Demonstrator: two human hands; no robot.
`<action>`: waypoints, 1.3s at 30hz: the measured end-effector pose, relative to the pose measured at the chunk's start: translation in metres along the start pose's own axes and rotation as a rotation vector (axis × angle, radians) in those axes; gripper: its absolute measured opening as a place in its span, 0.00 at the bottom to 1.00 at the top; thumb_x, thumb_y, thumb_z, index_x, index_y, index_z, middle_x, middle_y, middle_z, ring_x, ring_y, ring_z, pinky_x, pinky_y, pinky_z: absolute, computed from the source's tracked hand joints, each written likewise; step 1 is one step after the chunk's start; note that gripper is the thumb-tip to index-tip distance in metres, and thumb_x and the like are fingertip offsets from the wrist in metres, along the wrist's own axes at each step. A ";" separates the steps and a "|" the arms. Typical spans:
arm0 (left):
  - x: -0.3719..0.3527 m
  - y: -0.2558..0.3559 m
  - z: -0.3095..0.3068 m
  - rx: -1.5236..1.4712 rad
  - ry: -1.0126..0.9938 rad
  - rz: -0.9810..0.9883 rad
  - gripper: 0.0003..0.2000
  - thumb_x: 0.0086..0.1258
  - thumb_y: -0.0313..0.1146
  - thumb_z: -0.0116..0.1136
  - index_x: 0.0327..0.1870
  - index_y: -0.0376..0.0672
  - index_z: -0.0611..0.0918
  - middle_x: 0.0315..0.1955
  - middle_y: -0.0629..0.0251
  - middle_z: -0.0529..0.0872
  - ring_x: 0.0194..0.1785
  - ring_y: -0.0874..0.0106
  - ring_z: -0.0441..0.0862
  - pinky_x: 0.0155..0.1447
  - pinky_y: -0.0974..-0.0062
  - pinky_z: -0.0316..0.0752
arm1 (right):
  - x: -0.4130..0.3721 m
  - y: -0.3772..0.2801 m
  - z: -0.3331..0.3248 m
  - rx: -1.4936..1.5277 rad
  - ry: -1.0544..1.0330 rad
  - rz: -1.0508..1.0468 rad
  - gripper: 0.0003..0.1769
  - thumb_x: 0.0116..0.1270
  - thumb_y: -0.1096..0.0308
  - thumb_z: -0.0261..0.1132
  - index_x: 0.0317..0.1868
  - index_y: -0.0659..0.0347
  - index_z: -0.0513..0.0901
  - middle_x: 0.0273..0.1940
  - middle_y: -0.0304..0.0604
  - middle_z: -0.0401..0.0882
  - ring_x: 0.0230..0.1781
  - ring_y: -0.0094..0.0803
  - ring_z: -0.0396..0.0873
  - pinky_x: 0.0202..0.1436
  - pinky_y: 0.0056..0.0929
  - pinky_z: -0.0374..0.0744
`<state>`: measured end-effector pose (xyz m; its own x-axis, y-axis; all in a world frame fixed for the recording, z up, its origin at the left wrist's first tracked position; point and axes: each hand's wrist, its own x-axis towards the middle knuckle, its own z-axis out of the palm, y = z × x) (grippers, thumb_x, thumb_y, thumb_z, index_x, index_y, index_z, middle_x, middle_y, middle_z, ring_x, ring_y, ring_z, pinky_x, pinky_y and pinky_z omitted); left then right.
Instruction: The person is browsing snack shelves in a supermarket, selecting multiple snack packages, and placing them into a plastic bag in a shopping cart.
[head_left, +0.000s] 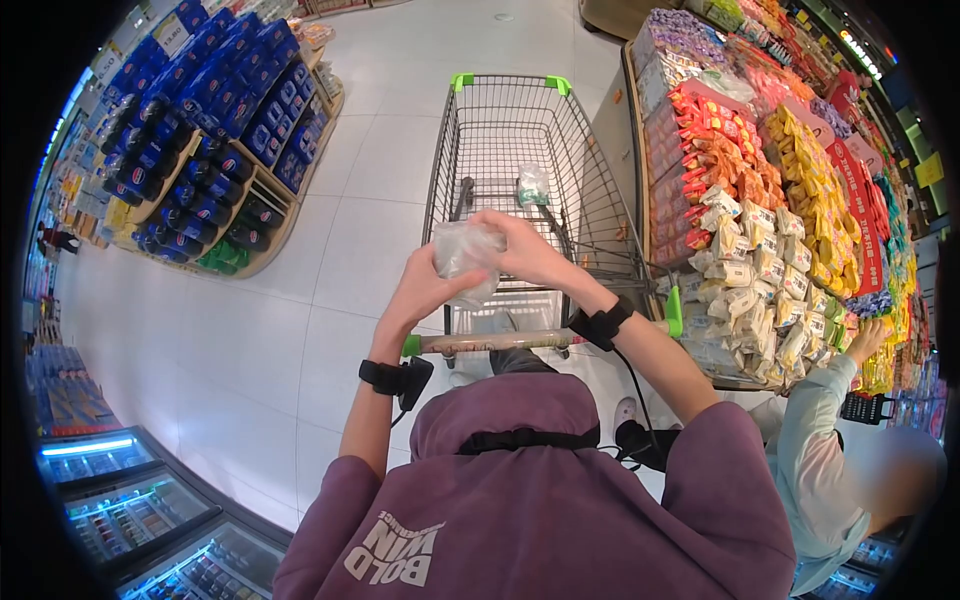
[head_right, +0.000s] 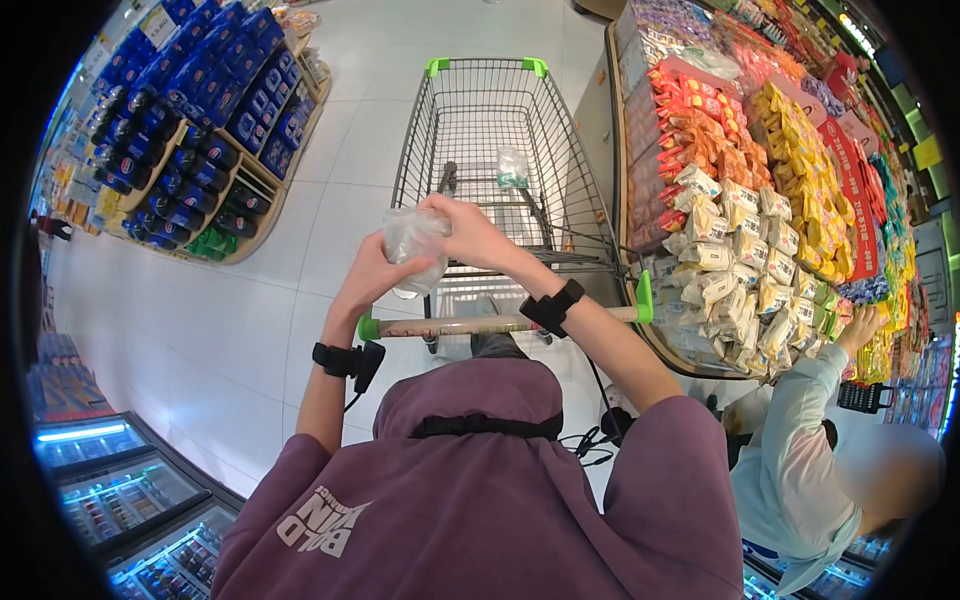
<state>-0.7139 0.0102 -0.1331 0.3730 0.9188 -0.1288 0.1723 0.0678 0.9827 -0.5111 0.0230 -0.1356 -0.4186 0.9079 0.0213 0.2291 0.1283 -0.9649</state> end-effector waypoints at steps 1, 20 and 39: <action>0.003 -0.003 -0.003 0.028 -0.046 -0.035 0.21 0.57 0.31 0.71 0.51 0.32 0.81 0.42 0.59 0.87 0.45 0.71 0.85 0.47 0.73 0.80 | 0.001 -0.005 0.001 -0.002 0.017 -0.017 0.28 0.65 0.61 0.70 0.60 0.66 0.74 0.52 0.51 0.82 0.52 0.35 0.81 0.56 0.34 0.79; -0.023 -0.035 -0.018 -0.450 0.492 -0.370 0.28 0.62 0.20 0.59 0.66 0.32 0.69 0.55 0.52 0.80 0.56 0.61 0.82 0.59 0.64 0.80 | 0.153 0.243 -0.175 -0.928 0.051 0.449 0.17 0.63 0.68 0.65 0.51 0.66 0.79 0.44 0.52 0.85 0.49 0.48 0.83 0.54 0.39 0.82; 0.037 -0.033 0.009 -0.032 0.542 -0.884 0.25 0.65 0.28 0.64 0.63 0.35 0.73 0.55 0.55 0.80 0.53 0.66 0.79 0.59 0.68 0.76 | 0.166 0.539 -0.124 -1.127 0.193 0.460 0.22 0.62 0.74 0.62 0.58 0.64 0.72 0.54 0.50 0.73 0.53 0.44 0.75 0.55 0.41 0.81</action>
<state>-0.6971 0.0388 -0.1712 -0.3361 0.5876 -0.7360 0.1579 0.8056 0.5710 -0.3480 0.2921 -0.6199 0.0163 0.9914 -0.1302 0.9910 -0.0334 -0.1297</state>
